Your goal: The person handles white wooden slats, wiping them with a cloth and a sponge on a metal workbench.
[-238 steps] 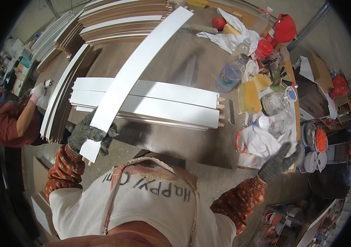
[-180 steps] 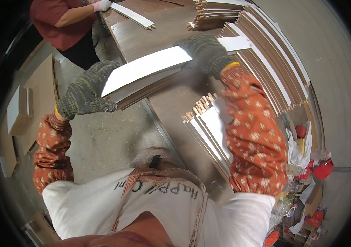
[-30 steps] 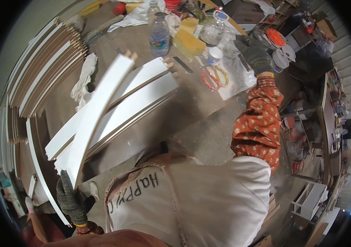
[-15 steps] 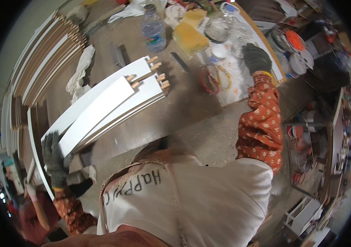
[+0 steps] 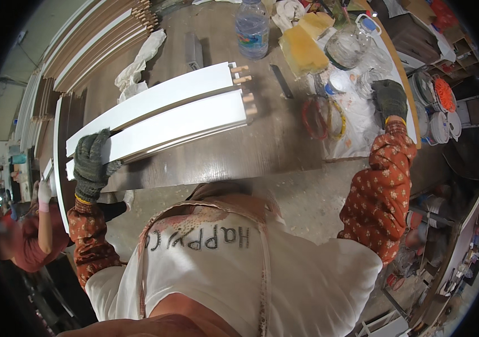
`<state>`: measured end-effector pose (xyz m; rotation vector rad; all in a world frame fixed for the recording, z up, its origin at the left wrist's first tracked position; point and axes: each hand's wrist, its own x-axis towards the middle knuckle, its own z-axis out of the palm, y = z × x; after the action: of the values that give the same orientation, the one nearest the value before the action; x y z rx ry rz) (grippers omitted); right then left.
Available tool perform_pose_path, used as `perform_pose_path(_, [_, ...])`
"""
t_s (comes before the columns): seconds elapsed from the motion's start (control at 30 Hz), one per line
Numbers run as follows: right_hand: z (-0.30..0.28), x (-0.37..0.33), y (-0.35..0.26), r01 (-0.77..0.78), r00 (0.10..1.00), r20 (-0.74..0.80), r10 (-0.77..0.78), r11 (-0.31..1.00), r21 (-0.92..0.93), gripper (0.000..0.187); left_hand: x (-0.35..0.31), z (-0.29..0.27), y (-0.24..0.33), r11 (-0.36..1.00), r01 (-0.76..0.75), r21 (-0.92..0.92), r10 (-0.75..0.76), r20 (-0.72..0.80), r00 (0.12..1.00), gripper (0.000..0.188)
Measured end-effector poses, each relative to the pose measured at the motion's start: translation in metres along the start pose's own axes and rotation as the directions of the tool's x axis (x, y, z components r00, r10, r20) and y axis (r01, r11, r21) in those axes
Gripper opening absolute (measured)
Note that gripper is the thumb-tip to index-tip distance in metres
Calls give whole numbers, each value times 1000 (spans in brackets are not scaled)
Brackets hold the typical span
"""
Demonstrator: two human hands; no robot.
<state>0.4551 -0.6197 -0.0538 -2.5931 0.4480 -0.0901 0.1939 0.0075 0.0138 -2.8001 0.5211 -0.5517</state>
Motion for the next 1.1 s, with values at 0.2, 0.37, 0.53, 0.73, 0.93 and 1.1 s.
perform_pose_path(0.2, [-60,-56,-7,68,984,-176,-7,938,340,35,14,-39,-24,990,-92,109,109,-165,980,53])
perform_pose_path(0.37, [-37,-102,12,-7,952,82,-296,246,969,45,43,-23,-61,982,-112,149,109,32,994,63])
perform_pose_path(0.53, [37,-167,-54,-178,829,189,-527,71,981,25,67,8,-48,971,-238,12,233,148,961,71])
perform_pose_path(0.73, [39,-213,-114,-199,840,279,-465,213,957,16,43,9,-40,993,-60,-105,79,187,979,71])
perform_pose_path(0.93, [50,-213,-136,-92,811,229,-539,270,959,30,48,14,-15,988,-101,-113,97,-45,994,65])
perform_pose_path(1.1, [52,-201,-128,-222,674,243,-698,123,967,36,58,-1,12,994,47,-101,-47,5,999,74])
